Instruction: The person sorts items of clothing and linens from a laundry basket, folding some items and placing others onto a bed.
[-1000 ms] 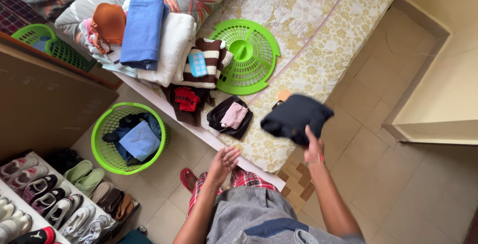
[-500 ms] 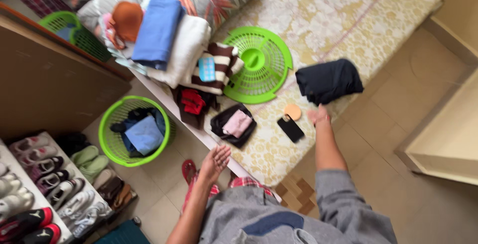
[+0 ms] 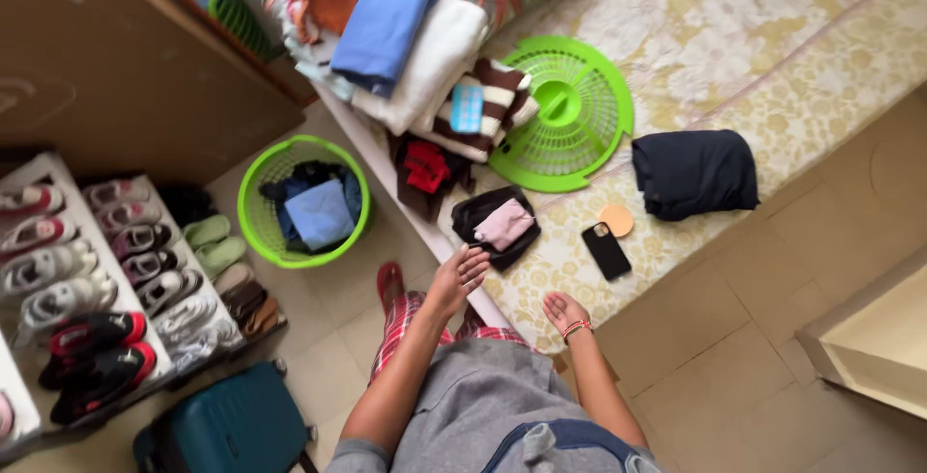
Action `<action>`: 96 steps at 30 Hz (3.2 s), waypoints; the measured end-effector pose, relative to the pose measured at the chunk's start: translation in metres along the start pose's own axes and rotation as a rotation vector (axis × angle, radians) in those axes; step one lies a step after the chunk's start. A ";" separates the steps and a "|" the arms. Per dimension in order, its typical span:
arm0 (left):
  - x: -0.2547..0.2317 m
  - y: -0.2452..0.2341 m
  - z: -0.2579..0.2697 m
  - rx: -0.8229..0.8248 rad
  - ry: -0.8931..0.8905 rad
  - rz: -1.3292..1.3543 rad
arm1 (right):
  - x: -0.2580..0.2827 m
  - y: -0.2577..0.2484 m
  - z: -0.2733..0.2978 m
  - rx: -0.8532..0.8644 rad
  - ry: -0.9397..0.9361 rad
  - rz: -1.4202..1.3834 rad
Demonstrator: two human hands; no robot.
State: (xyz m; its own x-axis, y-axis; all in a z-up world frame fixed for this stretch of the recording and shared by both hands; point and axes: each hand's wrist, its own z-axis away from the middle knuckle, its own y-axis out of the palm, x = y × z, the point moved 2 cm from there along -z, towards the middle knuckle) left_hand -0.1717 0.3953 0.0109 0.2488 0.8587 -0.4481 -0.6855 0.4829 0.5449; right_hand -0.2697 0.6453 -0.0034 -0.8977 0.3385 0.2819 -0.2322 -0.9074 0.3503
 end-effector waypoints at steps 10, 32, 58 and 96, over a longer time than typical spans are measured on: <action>-0.045 -0.040 0.013 -0.035 0.113 0.148 | -0.016 0.035 -0.016 0.016 -0.091 0.250; -0.294 -0.199 -0.035 -0.103 0.176 0.372 | -0.043 0.400 -0.114 0.417 -0.532 0.280; -0.374 -0.194 -0.076 -0.208 0.249 0.501 | 0.065 0.566 -0.199 -0.045 -0.246 0.895; -0.292 -0.426 -0.103 -0.476 -0.173 0.440 | -0.204 0.626 -0.147 0.816 -0.223 1.927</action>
State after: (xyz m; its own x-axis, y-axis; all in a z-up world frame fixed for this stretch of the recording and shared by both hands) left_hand -0.0228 -0.0788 -0.1629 -0.0442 0.9926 -0.1135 -0.9653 -0.0132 0.2610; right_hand -0.2865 -0.0284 0.0272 0.3188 -0.5985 0.7349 0.9478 0.2044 -0.2447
